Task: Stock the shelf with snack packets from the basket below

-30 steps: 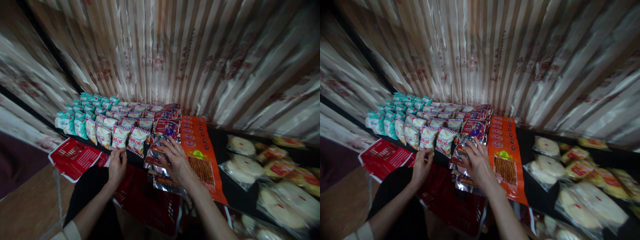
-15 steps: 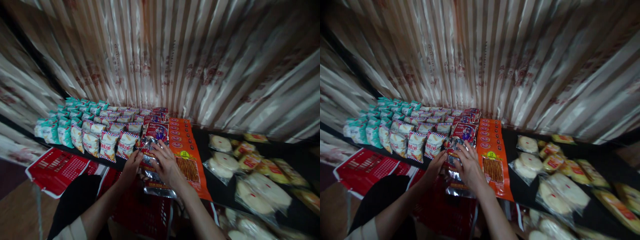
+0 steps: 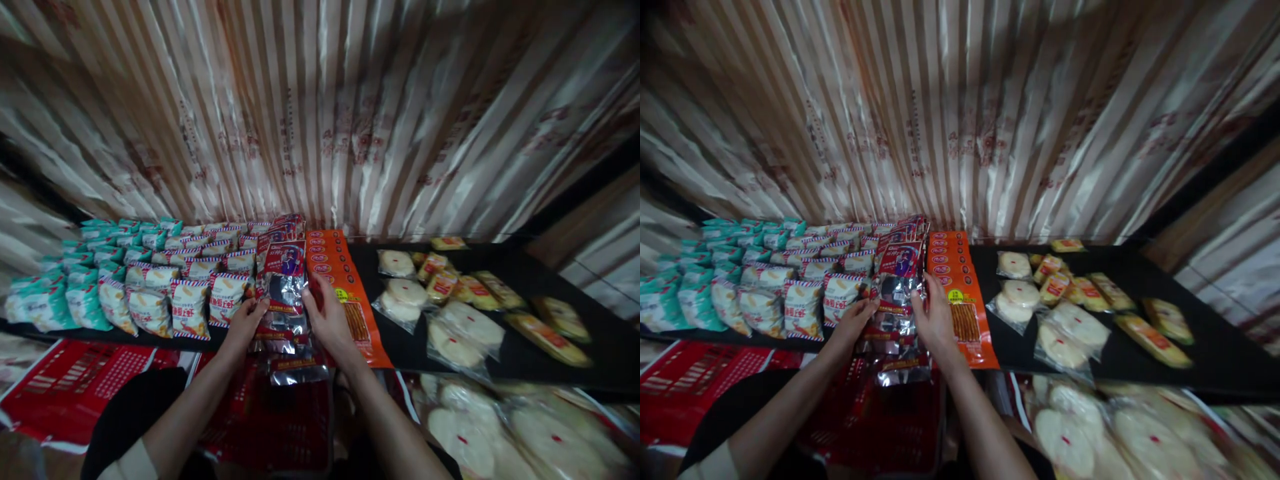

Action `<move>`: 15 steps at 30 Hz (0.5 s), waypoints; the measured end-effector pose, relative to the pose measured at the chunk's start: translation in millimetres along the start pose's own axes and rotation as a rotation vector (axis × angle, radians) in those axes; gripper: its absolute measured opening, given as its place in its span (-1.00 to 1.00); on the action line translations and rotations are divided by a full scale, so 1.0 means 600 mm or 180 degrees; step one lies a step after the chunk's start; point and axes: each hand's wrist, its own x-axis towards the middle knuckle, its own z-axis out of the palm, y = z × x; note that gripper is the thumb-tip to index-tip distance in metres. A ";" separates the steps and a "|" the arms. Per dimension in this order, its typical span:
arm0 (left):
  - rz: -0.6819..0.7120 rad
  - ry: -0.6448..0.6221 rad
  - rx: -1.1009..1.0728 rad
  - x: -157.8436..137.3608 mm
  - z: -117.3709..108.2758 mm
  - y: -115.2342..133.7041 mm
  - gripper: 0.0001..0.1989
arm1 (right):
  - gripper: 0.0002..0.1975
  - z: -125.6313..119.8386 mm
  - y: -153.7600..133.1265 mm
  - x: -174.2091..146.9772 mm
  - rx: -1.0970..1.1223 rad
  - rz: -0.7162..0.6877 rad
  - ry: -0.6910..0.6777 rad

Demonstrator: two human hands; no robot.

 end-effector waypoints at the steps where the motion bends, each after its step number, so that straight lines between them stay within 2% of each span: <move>1: 0.0003 -0.0025 0.0023 0.001 -0.001 -0.001 -0.56 | -0.54 0.001 0.007 0.002 0.0178 0.0163 -0.0066; 4: -0.0001 -0.0079 0.0041 0.002 -0.001 -0.001 -0.58 | -0.52 0.005 0.022 0.006 0.0505 0.0687 -0.0324; 8: -0.0240 -0.0153 -0.0020 -0.001 0.000 0.010 -0.59 | -0.42 0.010 0.022 0.010 0.0541 0.1235 -0.0641; 15: -0.0618 -0.0181 -0.0215 -0.007 0.007 0.030 -0.82 | -0.24 0.004 0.001 0.019 0.0850 0.1785 -0.0968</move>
